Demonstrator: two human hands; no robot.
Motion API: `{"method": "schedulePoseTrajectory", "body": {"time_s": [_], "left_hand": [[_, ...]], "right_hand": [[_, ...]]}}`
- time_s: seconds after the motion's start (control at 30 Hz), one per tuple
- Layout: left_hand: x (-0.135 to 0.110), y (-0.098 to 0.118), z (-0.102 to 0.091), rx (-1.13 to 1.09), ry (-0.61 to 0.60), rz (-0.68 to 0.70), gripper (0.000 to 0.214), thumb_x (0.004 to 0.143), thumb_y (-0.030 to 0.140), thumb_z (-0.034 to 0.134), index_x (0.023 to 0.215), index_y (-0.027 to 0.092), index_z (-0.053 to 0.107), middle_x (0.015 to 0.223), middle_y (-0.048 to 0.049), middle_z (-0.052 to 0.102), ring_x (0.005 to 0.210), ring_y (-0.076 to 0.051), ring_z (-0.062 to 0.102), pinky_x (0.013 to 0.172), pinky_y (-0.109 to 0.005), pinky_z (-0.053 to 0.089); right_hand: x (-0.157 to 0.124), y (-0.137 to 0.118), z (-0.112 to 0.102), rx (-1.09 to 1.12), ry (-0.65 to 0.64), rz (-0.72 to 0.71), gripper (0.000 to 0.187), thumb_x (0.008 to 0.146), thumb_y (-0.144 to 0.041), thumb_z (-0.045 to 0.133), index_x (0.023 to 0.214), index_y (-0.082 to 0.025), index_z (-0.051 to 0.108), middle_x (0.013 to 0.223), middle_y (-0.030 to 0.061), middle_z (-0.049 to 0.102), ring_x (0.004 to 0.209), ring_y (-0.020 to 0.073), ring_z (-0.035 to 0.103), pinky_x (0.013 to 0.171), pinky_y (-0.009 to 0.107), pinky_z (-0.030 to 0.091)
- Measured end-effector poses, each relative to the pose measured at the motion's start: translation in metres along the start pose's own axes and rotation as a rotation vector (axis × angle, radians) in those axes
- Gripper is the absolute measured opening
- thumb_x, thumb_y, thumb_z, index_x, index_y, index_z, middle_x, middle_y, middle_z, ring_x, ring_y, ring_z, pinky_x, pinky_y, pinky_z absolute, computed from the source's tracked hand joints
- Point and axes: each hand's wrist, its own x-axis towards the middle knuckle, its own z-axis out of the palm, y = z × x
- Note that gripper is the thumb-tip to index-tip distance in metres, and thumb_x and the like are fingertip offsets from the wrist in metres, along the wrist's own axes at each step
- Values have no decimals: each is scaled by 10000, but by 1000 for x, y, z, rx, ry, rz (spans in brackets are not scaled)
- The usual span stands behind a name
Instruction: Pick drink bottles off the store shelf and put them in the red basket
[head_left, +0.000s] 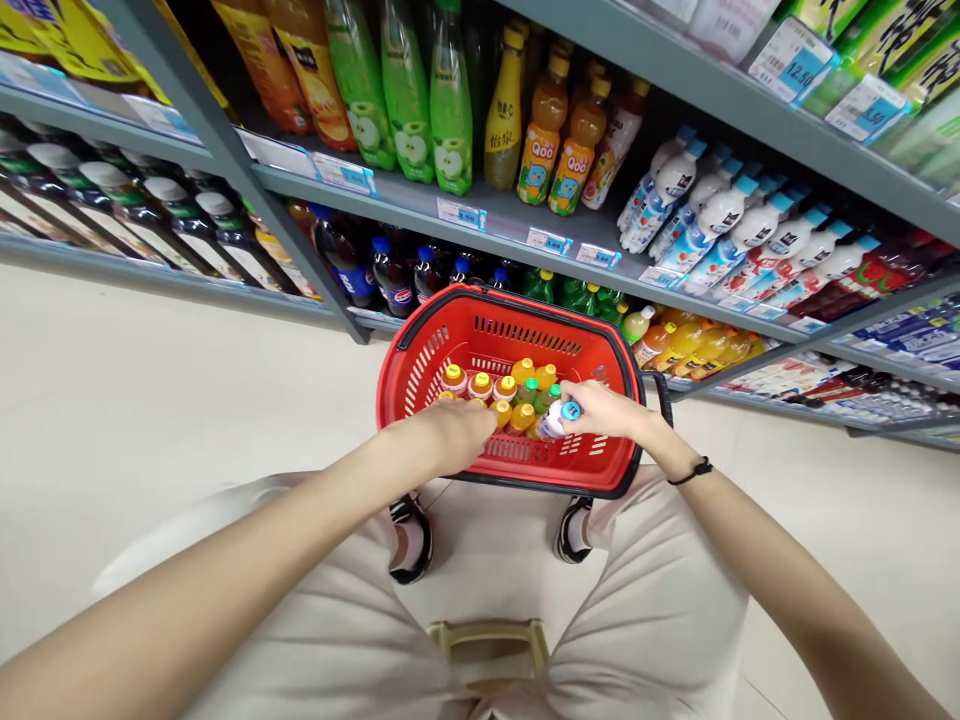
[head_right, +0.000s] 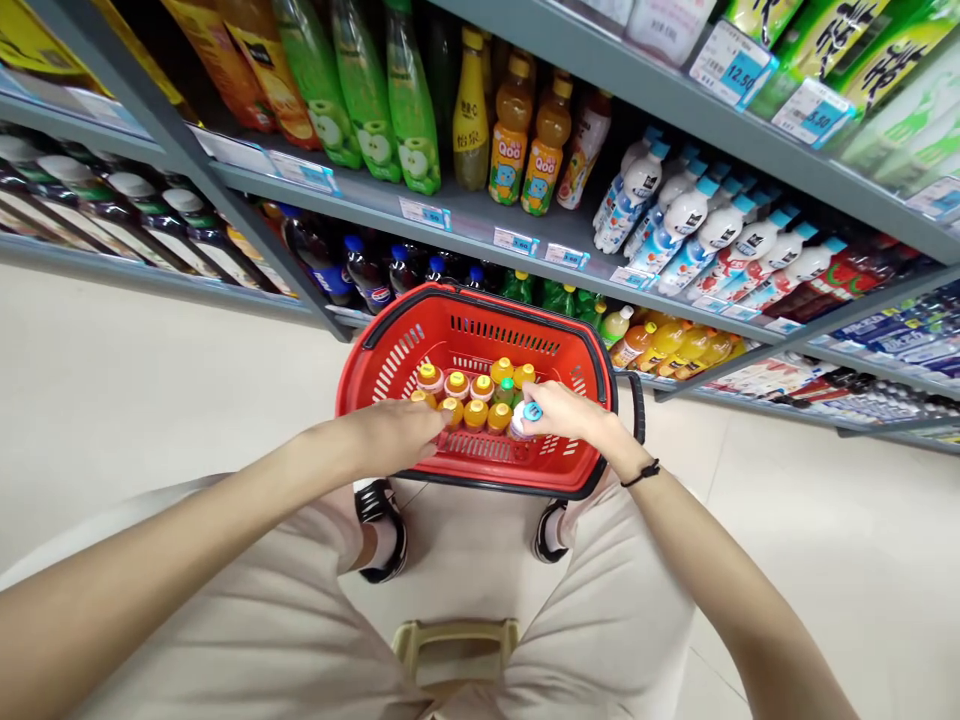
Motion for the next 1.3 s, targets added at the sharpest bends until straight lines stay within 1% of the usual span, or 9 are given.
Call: {"method": "schedulePoseTrajectory", "body": {"time_s": [0.23, 0.37, 0.47, 0.53, 0.6, 0.7, 0.8, 1.07, 1.3], "left_hand": [[-7, 5, -3, -2, -19, -9, 340, 935, 156, 550, 1188, 16, 730, 1121, -306, 721, 1099, -442, 706, 954, -505, 524], [-8, 10, -4, -2, -54, -3, 378, 958, 145, 515, 1229, -36, 707, 1174, -333, 702, 1156, -456, 687, 986, -526, 517], [-6, 12, -5, 8, -54, 1, 365, 959, 169, 538, 1214, -17, 720, 1193, -324, 708, 1168, -441, 687, 999, -513, 520], [-4, 11, -5, 26, -52, -2, 357, 970, 201, 546, 1218, 17, 724, 1219, -299, 713, 1178, -414, 691, 1008, -487, 526], [-3, 10, -6, 48, -65, -3, 371, 993, 249, 535, 1247, 46, 713, 1261, -273, 709, 1201, -386, 689, 1016, -454, 534], [-6, 7, -9, 69, -78, -30, 391, 1005, 280, 540, 1282, 55, 697, 1298, -263, 698, 1225, -369, 684, 1020, -427, 541], [-14, 5, -15, 70, -71, -91, 399, 998, 231, 548, 1309, 14, 674, 1314, -284, 683, 1234, -376, 679, 1012, -436, 547], [-32, 7, -21, 24, -55, -54, 394, 1014, 216, 535, 1309, -7, 669, 1353, -259, 671, 1266, -355, 662, 1055, -414, 523], [-33, 7, -20, 14, -42, -57, 395, 1010, 197, 541, 1317, -18, 666, 1361, -276, 660, 1274, -375, 655, 1059, -440, 520]], "right_hand": [[2, 2, 1, -129, -97, 13, 224, 902, -357, 708, 1027, -195, 616, 878, 59, 659, 846, 219, 621, 619, 263, 338], [15, -1, 27, -242, -218, -7, 260, 888, -282, 724, 1084, -124, 657, 967, 142, 707, 831, 256, 665, 607, 297, 374], [23, 3, 56, -310, -313, -19, 353, 894, -246, 756, 1187, -72, 661, 1045, 184, 724, 908, 274, 695, 718, 325, 480], [25, 12, 72, -345, -356, -9, 373, 940, -240, 729, 1265, -81, 640, 1118, 160, 720, 982, 255, 699, 831, 356, 537], [25, 24, 82, -381, -397, 18, 345, 972, -258, 712, 1275, -107, 644, 1147, 123, 715, 1010, 237, 701, 897, 398, 568], [23, 42, 90, -430, -440, 57, 362, 979, -294, 727, 1288, -122, 647, 1173, 109, 708, 1046, 242, 702, 951, 449, 580], [27, 52, 98, -463, -461, 96, 347, 996, -312, 710, 1286, -129, 651, 1204, 110, 699, 1075, 248, 697, 969, 471, 583], [47, 49, 126, -430, -470, 203, 371, 1005, -339, 701, 1316, -145, 644, 1289, 119, 675, 1150, 266, 677, 1000, 494, 571], [44, 46, 124, -437, -497, 352, 341, 1012, -329, 693, 1296, -145, 653, 1308, 121, 661, 1161, 267, 668, 991, 489, 577]]}}
